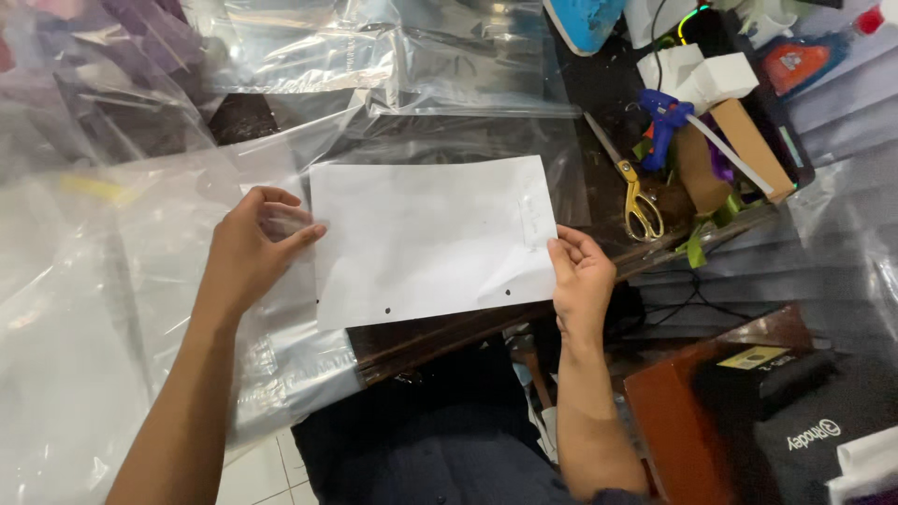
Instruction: The person handles a green ribbon and a sheet of white paper on a table. They use scissors to cut the ribbon into smaller pieces and then use a hot glue gun to apply adhesive to the paper.
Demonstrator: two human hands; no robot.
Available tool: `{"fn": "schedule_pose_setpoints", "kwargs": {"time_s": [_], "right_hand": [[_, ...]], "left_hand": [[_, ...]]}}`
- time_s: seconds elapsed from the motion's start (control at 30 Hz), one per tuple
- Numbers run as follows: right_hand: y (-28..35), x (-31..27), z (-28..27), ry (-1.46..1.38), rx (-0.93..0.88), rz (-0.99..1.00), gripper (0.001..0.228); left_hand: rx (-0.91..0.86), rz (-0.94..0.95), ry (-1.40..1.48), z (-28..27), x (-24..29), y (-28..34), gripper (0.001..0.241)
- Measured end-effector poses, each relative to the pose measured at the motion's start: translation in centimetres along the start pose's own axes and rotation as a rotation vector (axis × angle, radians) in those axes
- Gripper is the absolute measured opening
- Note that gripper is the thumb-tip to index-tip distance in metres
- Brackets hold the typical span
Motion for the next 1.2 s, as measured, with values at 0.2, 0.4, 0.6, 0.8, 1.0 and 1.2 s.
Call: {"fn": "schedule_pose_setpoints", "kwargs": {"time_s": [0.2, 0.4, 0.6, 0.8, 1.0, 1.2], "right_hand": [[-4.5, 3.6, -2.6, -0.126, 0.069, -0.01, 0.025], [-6.6, 6.3, -3.4, -0.11, 0.035, 0.02, 0.024], [-6.3, 6.8, -1.1, -0.188, 0.093, 0.0, 0.033], [-4.9, 5.4, -1.4, -0.299, 0.166, 0.011, 0.037], [4.0, -0.3, 2.4, -0.514, -0.081, 0.323, 0.019], [3.2, 6.5, 5.4, -0.445, -0.042, 0.363, 0.02]], "left_hand": [[-0.132, -0.015, 0.151, 0.2, 0.3, 0.2, 0.055], [-0.216, -0.031, 0.401, 0.2, 1.0, 0.5, 0.064], [-0.198, -0.046, 0.323, 0.7, 0.6, 0.1, 0.054], [-0.339, -0.048, 0.378, 1.4, 0.0, 0.4, 0.052], [-0.264, -0.045, 0.442, 1.6, -2.5, -0.9, 0.052], [-0.369, -0.07, 0.415, 2.0, -1.5, -0.2, 0.056]]}}
Point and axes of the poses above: each hand's wrist, its own y-axis away from the middle knuckle, its own z-axis out of the palm, x = y × z, the point moved 3 cm from there along -y, towards the middle knuckle, and after that the axes turned 2 degrees about -x, right-handed, at the moved point
